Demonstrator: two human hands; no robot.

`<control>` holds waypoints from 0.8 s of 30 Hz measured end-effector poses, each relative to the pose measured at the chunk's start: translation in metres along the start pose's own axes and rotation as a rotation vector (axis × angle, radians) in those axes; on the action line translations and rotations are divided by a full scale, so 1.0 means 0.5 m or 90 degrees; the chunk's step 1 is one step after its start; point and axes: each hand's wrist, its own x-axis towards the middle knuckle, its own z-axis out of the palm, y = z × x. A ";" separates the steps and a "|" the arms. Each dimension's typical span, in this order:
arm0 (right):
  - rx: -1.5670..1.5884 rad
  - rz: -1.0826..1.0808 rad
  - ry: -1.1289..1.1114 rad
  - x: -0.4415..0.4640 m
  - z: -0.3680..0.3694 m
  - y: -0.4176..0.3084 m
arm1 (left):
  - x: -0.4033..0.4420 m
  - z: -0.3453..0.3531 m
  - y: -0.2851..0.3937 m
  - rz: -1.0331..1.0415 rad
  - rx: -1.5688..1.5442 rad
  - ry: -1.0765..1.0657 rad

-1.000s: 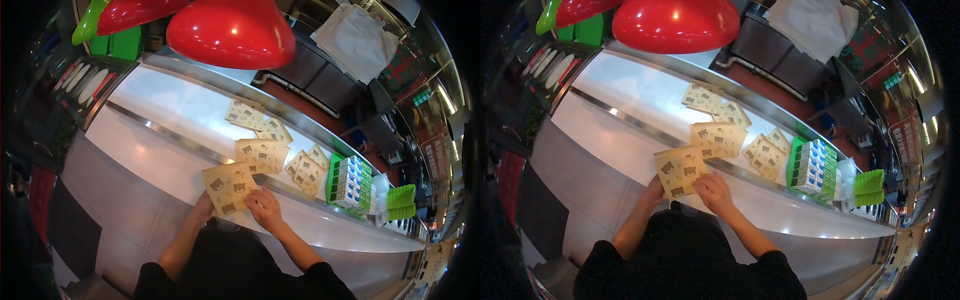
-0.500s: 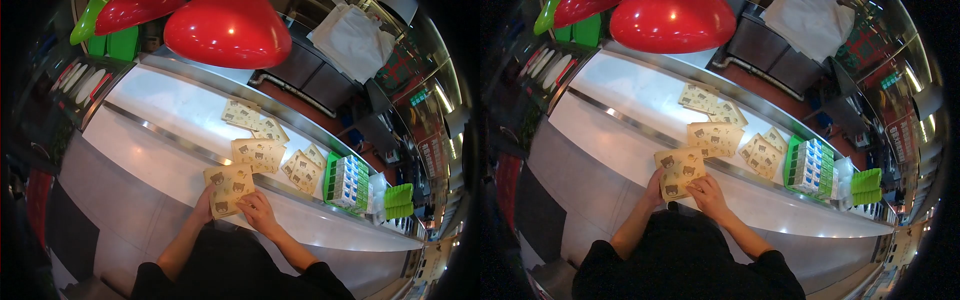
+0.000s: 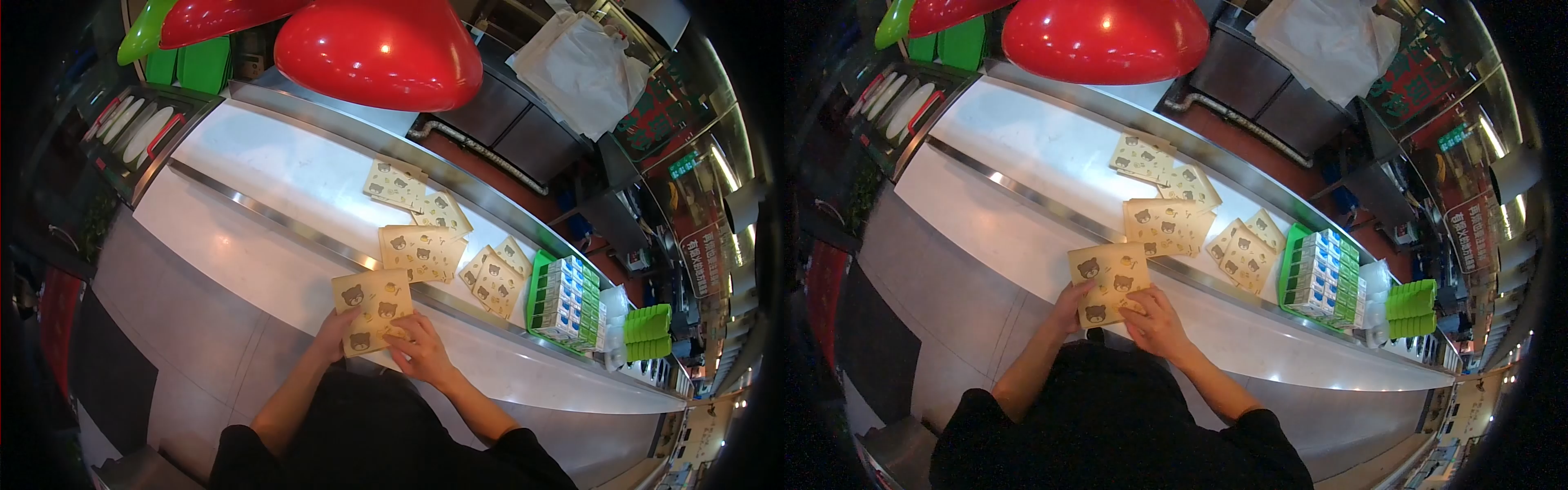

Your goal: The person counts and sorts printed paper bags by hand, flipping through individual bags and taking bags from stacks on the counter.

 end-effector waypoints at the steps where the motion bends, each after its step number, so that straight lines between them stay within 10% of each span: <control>1: -0.001 0.000 0.000 0.000 -0.005 -0.001 | 0.003 -0.004 -0.003 0.000 0.000 -0.001; 7: 0.048 0.169 0.186 -0.015 0.013 0.042 | -0.009 -0.003 0.000 0.002 0.069 0.016; 9: 0.831 0.686 0.184 -0.007 0.030 0.065 | -0.014 0.004 0.002 -0.041 0.136 0.003; 24: 0.708 0.661 -0.011 -0.045 0.061 0.042 | -0.024 0.004 -0.050 0.025 0.179 0.038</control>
